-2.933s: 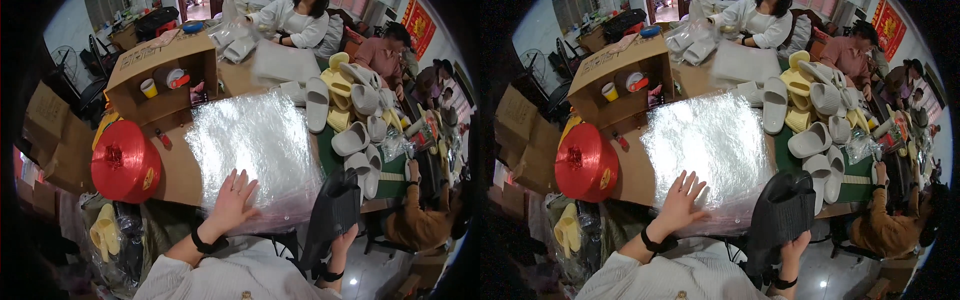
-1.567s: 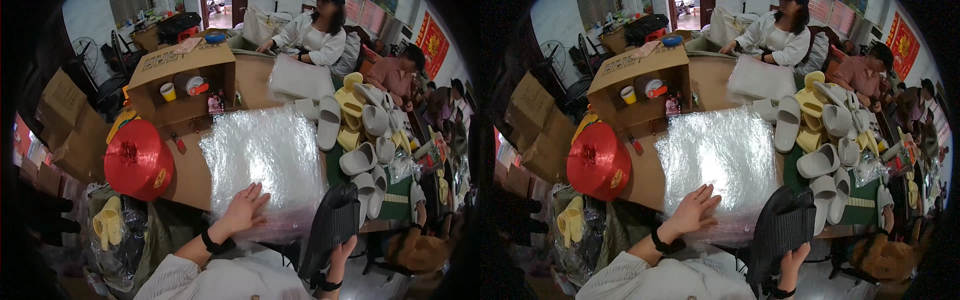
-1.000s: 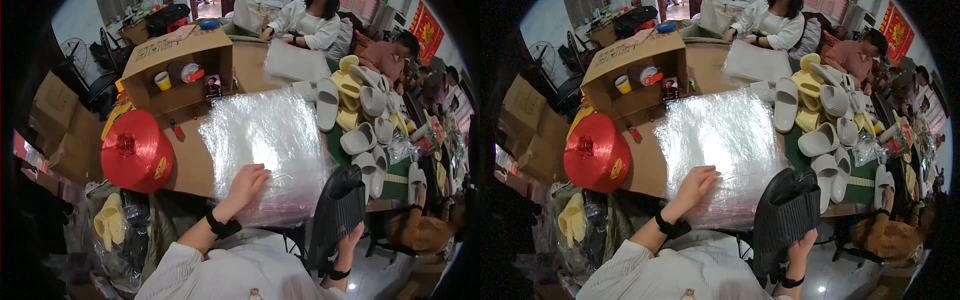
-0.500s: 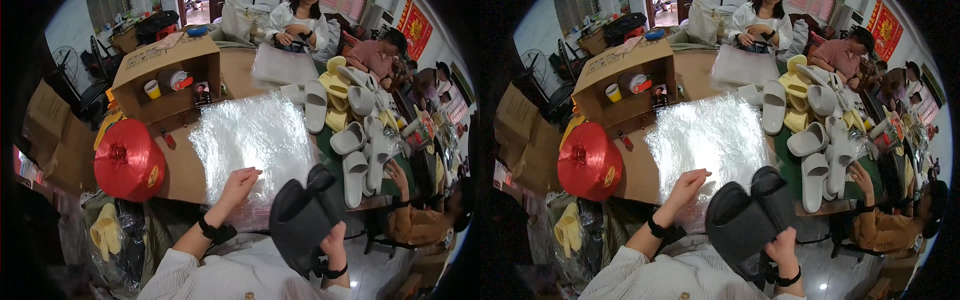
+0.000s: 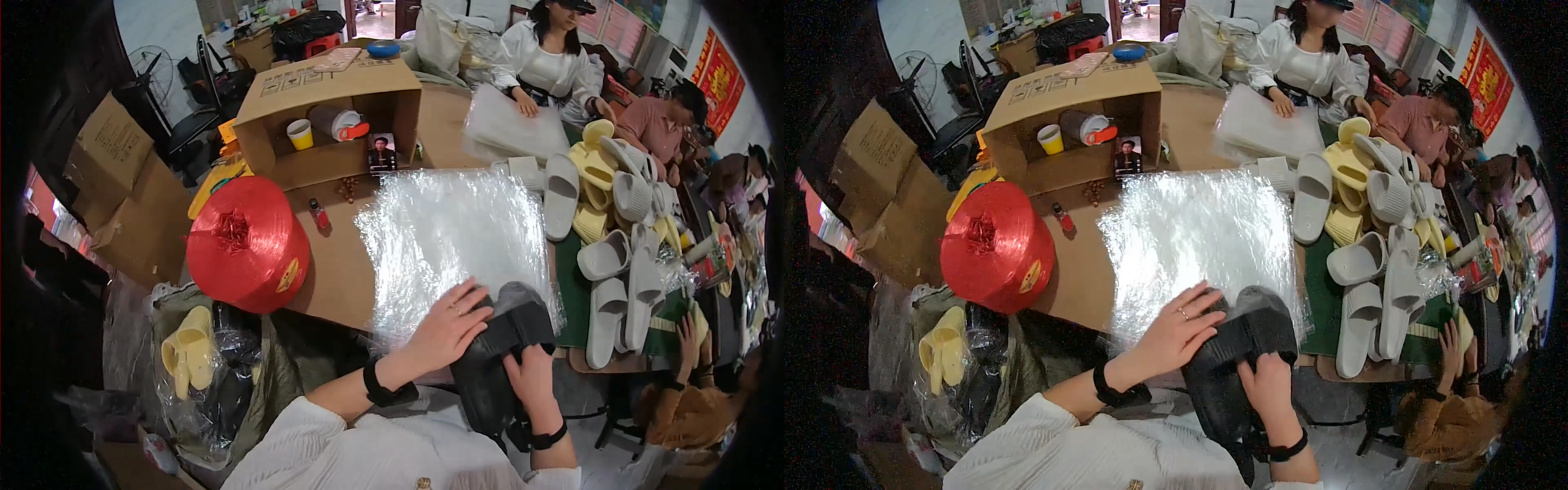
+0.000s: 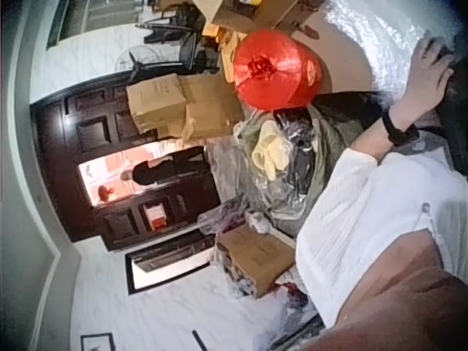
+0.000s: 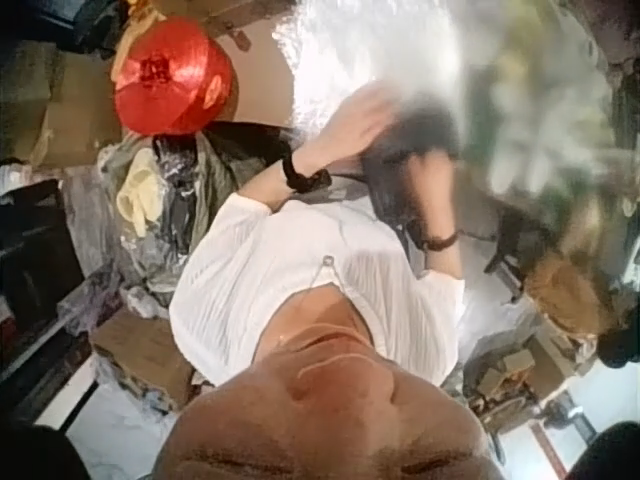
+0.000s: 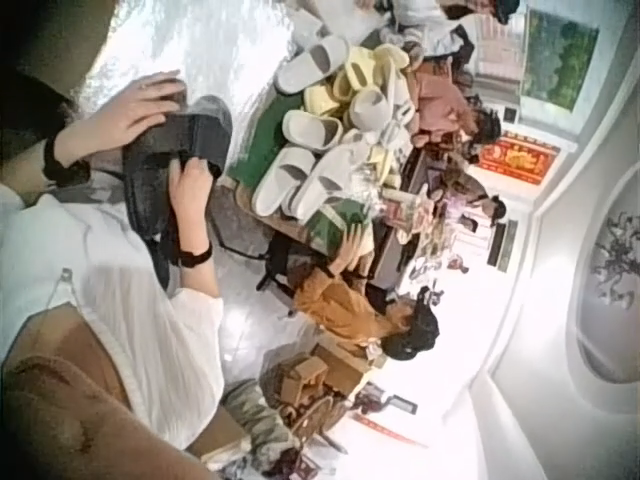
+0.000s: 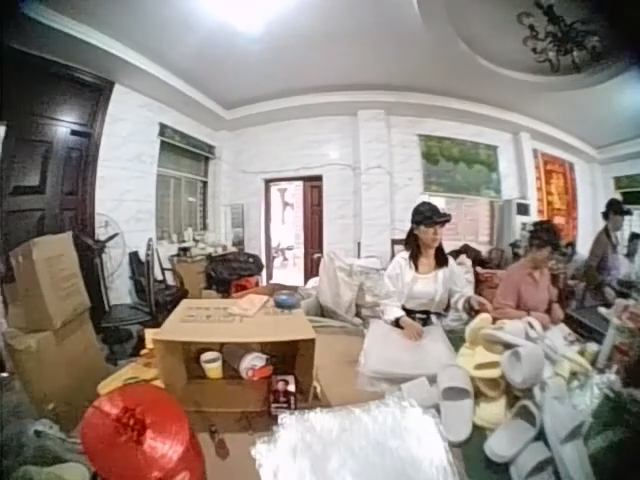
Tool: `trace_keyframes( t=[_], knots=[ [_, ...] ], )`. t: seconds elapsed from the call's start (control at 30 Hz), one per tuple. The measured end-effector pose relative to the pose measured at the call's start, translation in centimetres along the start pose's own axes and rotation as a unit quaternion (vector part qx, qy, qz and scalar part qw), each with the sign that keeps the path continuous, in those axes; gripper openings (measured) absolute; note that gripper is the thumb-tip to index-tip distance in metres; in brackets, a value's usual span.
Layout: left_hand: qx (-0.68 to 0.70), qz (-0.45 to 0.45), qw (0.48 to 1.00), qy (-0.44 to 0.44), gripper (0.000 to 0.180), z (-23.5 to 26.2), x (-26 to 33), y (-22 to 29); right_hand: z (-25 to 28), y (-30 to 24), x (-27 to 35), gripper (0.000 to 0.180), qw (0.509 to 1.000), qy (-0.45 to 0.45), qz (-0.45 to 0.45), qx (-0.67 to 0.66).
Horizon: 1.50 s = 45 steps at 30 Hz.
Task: The recorder is seen putting shoes into plastic bags and then placing them into a larger green sack.
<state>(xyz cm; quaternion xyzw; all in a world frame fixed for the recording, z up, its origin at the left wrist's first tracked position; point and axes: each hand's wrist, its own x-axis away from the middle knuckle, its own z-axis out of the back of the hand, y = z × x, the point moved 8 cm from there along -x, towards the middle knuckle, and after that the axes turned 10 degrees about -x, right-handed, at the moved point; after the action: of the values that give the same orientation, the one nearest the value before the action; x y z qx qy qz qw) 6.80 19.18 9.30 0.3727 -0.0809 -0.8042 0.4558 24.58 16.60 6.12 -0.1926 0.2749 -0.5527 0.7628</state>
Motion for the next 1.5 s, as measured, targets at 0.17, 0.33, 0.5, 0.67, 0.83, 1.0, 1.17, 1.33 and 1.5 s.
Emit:
trace_keyframes(
  t=[0.17,0.33,0.5,0.67,0.83,1.0,1.17,1.33,1.5],
  knots=[
    [0.035,0.009,0.999,0.022,0.028,0.7,0.5,-1.1,-1.0,-0.2,-2.6,0.035,1.000,0.016,-0.014,0.009],
    [-0.098,0.012,0.993,0.061,0.034,3.2,0.0,-3.0,0.0,-0.5,-3.6,0.036,0.996,0.089,-0.013,-0.019],
    [-0.023,-0.020,0.999,0.014,0.033,2.0,0.0,-1.4,-1.4,0.0,-3.1,0.034,0.999,0.046,-0.022,0.000],
    [0.059,-0.075,0.994,-0.047,0.037,-0.1,0.2,1.5,-2.4,0.3,-3.4,0.029,0.999,0.024,-0.021,0.012],
    [0.115,-0.104,0.986,-0.060,0.037,-0.4,0.7,2.6,-3.3,1.2,-5.8,0.027,0.999,0.033,-0.012,0.016],
    [0.155,-0.075,0.982,-0.082,0.034,0.2,0.9,1.7,-3.9,0.0,-9.6,0.034,0.992,0.048,-0.103,0.052],
    [0.116,-0.016,0.992,-0.047,0.032,2.0,1.0,-0.9,-6.0,-1.3,-10.6,0.033,0.998,0.049,-0.006,0.048],
    [0.037,-0.002,0.999,-0.024,0.035,2.4,1.2,-1.0,-6.3,-1.7,-9.9,0.031,0.997,0.054,-0.008,0.056],
    [0.017,-0.054,0.995,-0.080,0.045,-0.3,1.6,0.5,-5.0,-2.5,-9.1,0.031,0.998,0.059,-0.017,0.010]
  ],
)
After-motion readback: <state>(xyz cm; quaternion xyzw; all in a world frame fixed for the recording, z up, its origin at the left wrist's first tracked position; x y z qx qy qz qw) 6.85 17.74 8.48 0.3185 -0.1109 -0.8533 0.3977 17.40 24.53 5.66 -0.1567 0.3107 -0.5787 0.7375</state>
